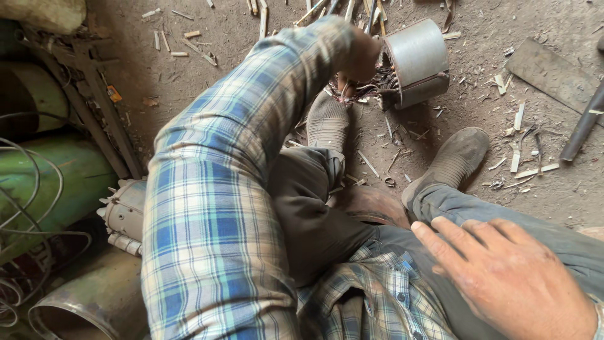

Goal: The person sits on the floor and uses a hammer and metal bar to pry and pull copper windings from a cylindrical motor stator. They repeatedly strike the stator and pull out wire bundles, placing them aside.

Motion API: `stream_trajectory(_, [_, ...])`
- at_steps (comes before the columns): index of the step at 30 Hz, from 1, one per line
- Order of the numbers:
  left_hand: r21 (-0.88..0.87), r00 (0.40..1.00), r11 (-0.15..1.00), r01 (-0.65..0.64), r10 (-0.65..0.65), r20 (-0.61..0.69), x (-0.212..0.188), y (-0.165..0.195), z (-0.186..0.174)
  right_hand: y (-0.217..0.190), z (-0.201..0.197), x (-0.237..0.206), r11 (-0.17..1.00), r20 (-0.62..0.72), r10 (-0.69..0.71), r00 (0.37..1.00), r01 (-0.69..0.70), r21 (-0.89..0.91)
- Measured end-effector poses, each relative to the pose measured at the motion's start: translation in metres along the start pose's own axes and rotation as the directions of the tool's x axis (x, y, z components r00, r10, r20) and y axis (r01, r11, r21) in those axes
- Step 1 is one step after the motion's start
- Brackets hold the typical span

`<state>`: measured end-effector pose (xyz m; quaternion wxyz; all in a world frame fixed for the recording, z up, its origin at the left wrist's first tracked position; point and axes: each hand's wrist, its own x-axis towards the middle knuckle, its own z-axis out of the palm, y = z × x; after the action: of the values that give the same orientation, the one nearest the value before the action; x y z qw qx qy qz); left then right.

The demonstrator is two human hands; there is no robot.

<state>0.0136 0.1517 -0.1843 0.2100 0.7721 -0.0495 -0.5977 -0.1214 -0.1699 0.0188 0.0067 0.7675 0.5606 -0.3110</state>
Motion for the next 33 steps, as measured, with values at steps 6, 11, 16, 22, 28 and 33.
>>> stream_trajectory(6, [-0.375,0.997,0.925,0.062,-0.074,-0.017,-0.023,-0.002,0.012,-0.001,-0.018,-0.006,0.994,-0.138,0.101,0.985,-0.094,0.053])
stream_trajectory(11, [-0.349,0.965,0.937,0.022,-0.111,-0.237,-0.028,0.019,0.013,-0.011,-0.025,-0.009,0.994,-0.182,0.101,0.978,-0.093,0.052])
stream_trajectory(16, [-0.497,0.933,0.865,-0.072,-0.117,-0.340,-0.048,0.011,0.008,-0.015,-0.027,-0.014,0.992,-0.159,0.124,0.979,-0.118,0.050])
stream_trajectory(22, [0.289,0.923,0.955,0.070,0.048,-0.381,-0.077,-0.012,-0.004,-0.013,-0.022,-0.019,0.981,-0.092,0.193,0.977,-0.196,-0.014])
stream_trajectory(28, [0.427,0.880,0.894,0.136,0.089,-0.466,-0.091,-0.021,-0.010,-0.006,-0.011,-0.020,0.964,-0.084,0.265,0.961,-0.263,0.032])
stream_trajectory(33, [0.548,0.810,0.827,0.128,0.232,-0.539,-0.126,-0.039,-0.019,0.000,-0.003,-0.020,0.944,0.019,0.329,0.944,-0.329,0.009])
